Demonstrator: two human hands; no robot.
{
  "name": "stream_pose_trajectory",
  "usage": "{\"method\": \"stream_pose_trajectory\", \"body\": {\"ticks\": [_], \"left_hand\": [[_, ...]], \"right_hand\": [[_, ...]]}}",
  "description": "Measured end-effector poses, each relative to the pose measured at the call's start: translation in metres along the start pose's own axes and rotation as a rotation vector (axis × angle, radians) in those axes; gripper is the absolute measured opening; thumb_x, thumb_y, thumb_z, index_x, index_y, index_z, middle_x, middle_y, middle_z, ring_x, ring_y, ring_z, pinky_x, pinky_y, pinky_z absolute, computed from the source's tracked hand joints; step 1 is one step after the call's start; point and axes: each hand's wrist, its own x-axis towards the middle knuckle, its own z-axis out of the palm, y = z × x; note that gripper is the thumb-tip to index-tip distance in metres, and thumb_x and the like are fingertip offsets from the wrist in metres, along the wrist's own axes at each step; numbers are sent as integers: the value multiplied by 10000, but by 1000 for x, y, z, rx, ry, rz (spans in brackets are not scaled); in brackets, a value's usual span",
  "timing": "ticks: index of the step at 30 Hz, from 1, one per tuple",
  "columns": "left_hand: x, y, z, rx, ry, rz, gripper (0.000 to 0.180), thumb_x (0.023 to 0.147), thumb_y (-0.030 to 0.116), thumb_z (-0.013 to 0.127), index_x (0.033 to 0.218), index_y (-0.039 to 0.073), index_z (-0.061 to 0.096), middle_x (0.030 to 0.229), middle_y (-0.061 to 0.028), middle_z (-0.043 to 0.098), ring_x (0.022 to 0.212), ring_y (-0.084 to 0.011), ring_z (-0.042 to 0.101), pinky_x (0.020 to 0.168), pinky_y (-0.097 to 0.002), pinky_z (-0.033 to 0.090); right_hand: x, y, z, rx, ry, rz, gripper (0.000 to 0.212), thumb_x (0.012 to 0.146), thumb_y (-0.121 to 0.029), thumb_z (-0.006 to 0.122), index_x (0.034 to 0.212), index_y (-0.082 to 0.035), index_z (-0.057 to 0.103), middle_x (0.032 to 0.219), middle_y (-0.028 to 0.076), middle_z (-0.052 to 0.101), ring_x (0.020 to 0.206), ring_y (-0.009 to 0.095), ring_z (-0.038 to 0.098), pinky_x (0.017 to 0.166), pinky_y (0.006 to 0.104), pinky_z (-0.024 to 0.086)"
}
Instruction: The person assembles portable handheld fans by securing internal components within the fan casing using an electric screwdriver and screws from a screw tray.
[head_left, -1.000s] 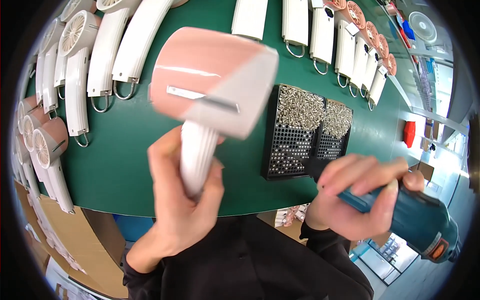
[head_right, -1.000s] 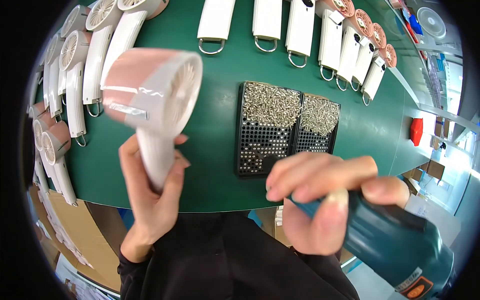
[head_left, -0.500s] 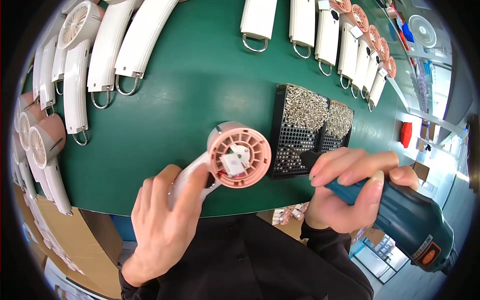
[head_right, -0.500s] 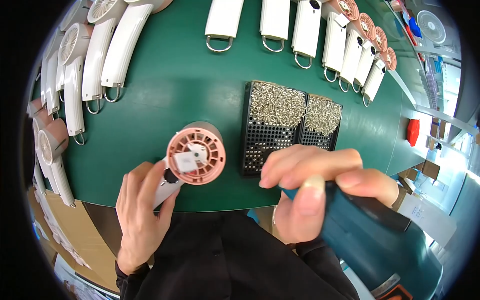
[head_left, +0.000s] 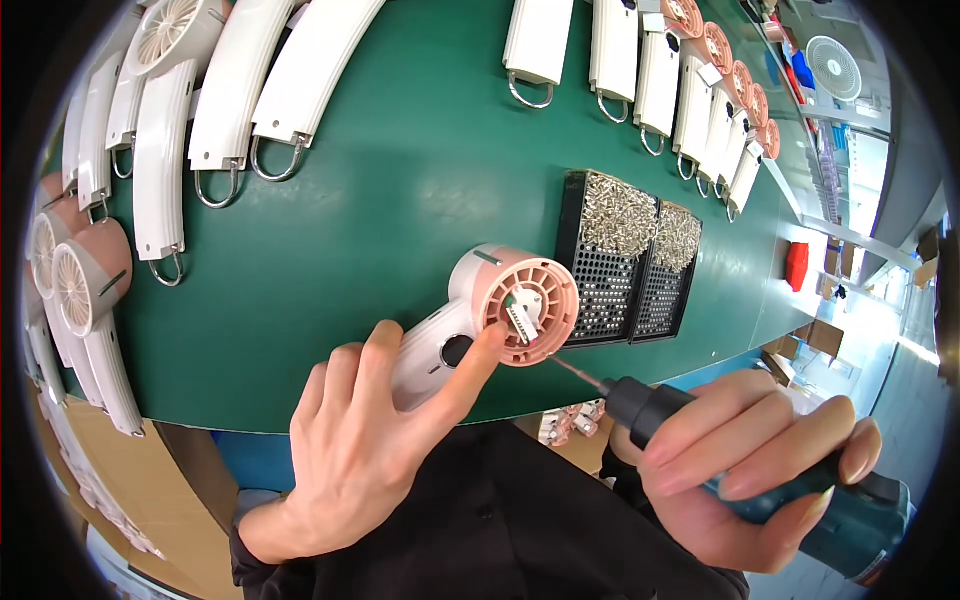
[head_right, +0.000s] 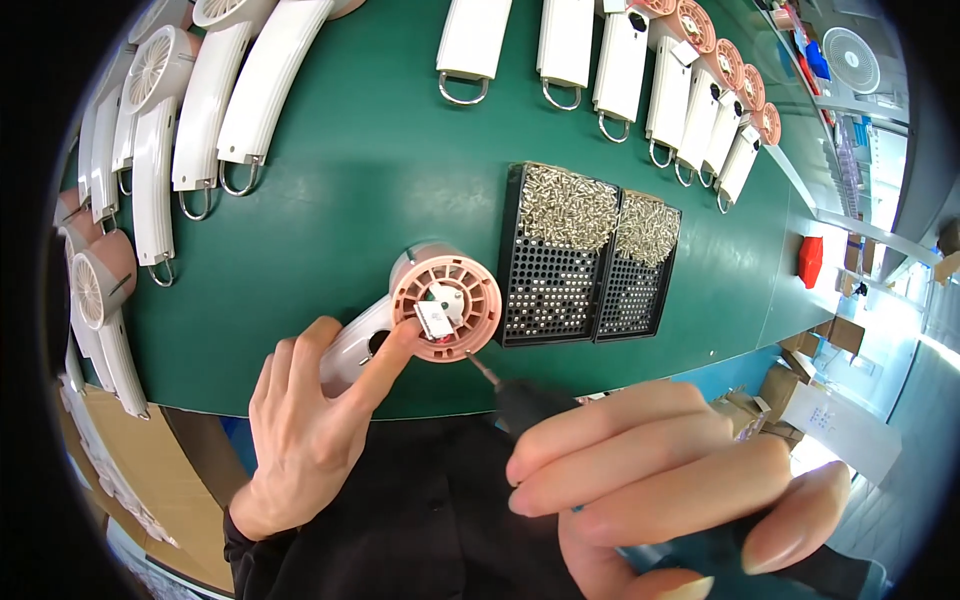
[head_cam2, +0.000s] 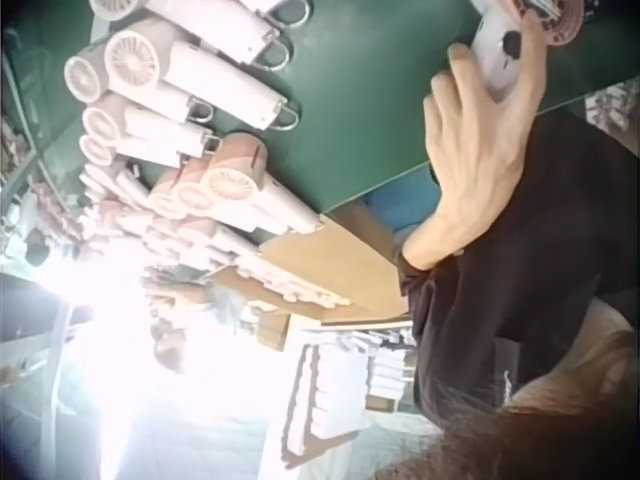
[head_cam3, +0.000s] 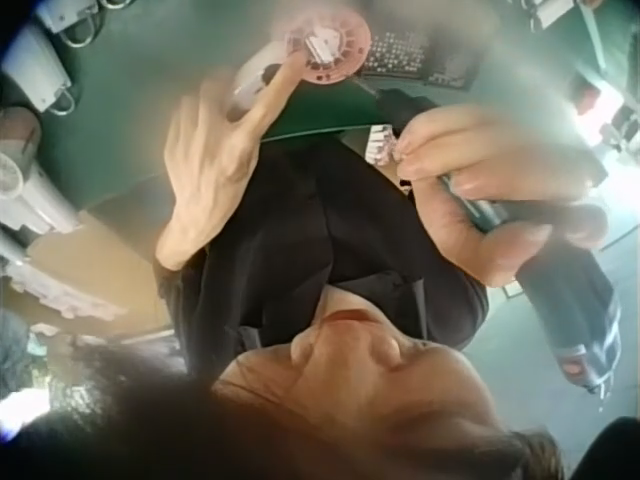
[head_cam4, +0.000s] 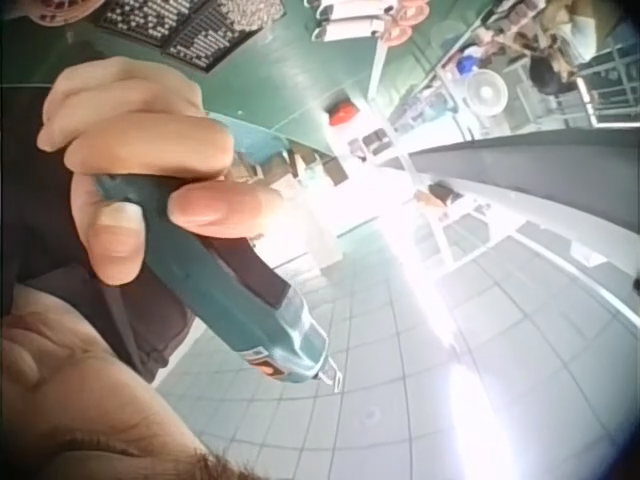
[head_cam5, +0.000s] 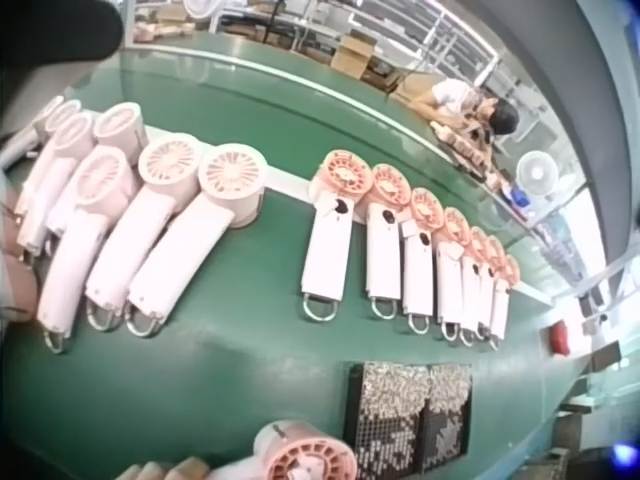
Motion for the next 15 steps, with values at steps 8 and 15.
{"method": "stream_pose_trajectory", "body": {"ticks": [8,15], "left_hand": [[4,2,-4,-35,12,-4,653,688,43,618,1294,282,575,1024,-134,511,733,-227,514,590,-311,428],[1,2,-3,-90,9,-15,658,656,19,636,1264,266,595,1048,-120,487,758,-240,519,605,-330,446]], "right_hand": [[-10,-1,9,-57,-75,143,251,909,-109,478,1104,-34,338,720,130,479,366,238,478,345,353,482],[-14,3,11,-65,-123,73,264,902,-101,487,1085,-38,307,715,120,475,372,231,489,347,345,487]]}}
